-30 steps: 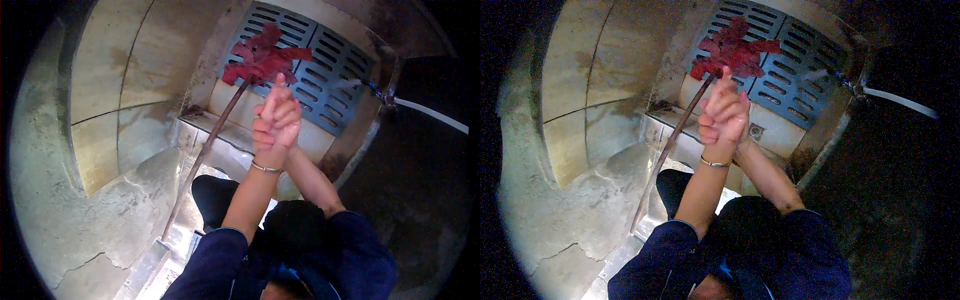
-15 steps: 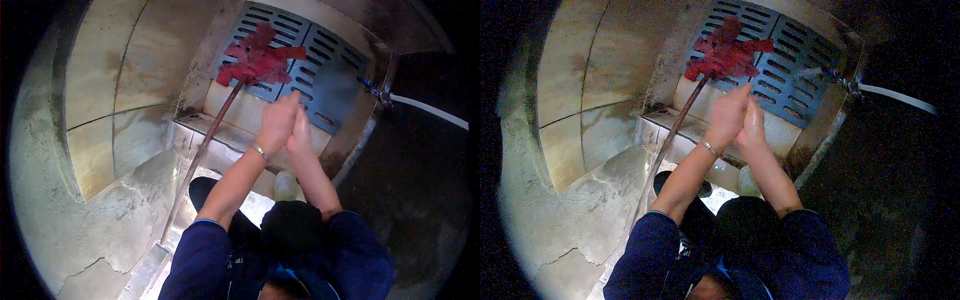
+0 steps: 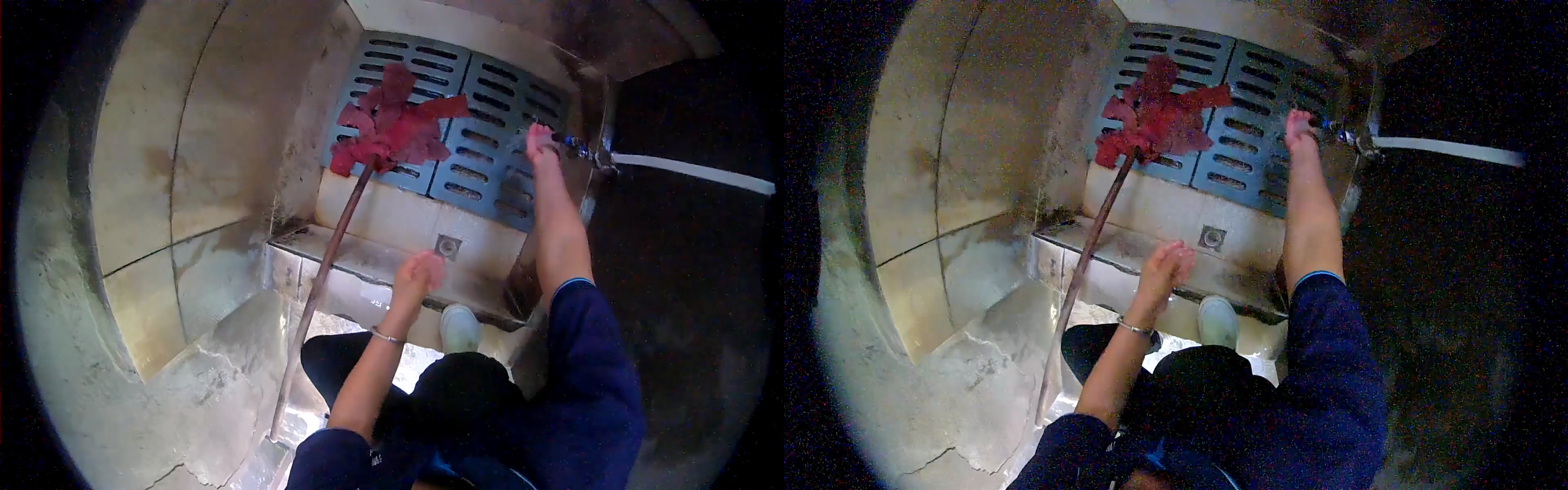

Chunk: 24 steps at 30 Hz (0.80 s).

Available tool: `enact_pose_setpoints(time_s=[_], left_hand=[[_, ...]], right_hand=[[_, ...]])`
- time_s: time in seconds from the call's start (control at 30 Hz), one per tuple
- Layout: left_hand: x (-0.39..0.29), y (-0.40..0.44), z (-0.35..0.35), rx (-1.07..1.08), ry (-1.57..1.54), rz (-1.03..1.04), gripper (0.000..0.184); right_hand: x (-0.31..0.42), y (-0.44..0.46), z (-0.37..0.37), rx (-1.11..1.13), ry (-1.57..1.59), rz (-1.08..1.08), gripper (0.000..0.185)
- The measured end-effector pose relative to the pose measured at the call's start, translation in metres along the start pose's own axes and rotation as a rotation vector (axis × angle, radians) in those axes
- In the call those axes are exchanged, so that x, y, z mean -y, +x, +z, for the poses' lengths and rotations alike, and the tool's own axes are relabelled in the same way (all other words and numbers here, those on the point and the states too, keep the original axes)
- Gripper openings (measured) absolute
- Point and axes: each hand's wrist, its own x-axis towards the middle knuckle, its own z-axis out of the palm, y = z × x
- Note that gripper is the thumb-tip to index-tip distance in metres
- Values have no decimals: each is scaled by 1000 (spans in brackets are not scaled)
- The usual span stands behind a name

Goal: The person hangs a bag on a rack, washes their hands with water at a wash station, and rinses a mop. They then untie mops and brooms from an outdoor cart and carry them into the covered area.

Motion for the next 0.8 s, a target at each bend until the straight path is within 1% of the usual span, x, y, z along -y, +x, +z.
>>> enact_pose_setpoints(time_s=[0.03, 0.07, 0.13, 0.2, 0.27, 0.3, 0.33, 0.37, 0.4, 0.43, 0.47, 0.5, 0.53, 0.57, 0.6, 0.63, 0.67, 0.7, 0.73, 0.77, 0.8], left_hand=[[0, -3, 0, 3, -5, -35, 30], [1, -4, 0, -2, -1, -24, 30], [3, -5, 0, 31, -165, -76, 29], [1, -1, 0, 44, -217, -92, 27], [1, 7, -3, 82, -307, -134, 36], [-2, 12, 0, 90, -309, -138, 36], [-6, 20, 4, 26, -269, -202, 37], [-9, 27, 8, -39, -228, -265, 38], [-9, 35, 13, -31, -228, -272, 38], [-8, 44, 19, -15, -240, -278, 38], [-10, 52, 25, -2, -252, -281, 39], [-14, 60, 31, 1, -256, -280, 39], [-17, 67, 38, 91, -385, -219, 38], [-20, 74, 44, 179, -513, -159, 38], [-27, 80, 50, 174, -519, -159, 38], [-37, 83, 56, 254, -625, -85, 38], [-42, 86, 58, 333, -729, -8, 39], [-46, 89, 50, 322, -734, -6, 39], [-53, 89, 36, 542, -686, -30, 36], [-56, 89, 27, 759, -629, -53, 34], [-49, 95, 19, 752, -628, -48, 34]], right_hand=[[-5, 2, 4, 48, 14, -7, 26], [-10, 4, 9, 98, 29, -13, 26], [-16, 6, 15, 192, 56, -33, 25], [-10, -3, 13, 239, 70, -55, 24], [4, -24, 1, 491, 251, 214, 15], [9, -29, -2, 614, 338, 351, 12], [8, -32, -3, 613, 332, 341, 12], [3, -38, -4, 558, 291, 245, 12], [-2, -41, -6, 504, 250, 150, 13], [-12, -43, -7, 451, 279, 82, 16], [-23, -63, -8, 505, 231, 1, 19], [-32, -96, -2, 531, 228, 44, 19], [-41, -127, -1, 469, 206, 139, 17], [-54, -161, -1, 457, 134, 185, 18], [-66, -203, 1, 477, 49, 274, 16], [-77, -244, 2, 546, -219, 302, 16], [-100, -268, -11, 543, -330, 141, 15], [-108, -274, -13, 545, -388, 67, 15], [-115, -281, -16, 542, -446, -6, 15], [-113, -277, -5, 668, -688, 119, 16], [-113, -270, 12, 793, -923, 244, 16]])
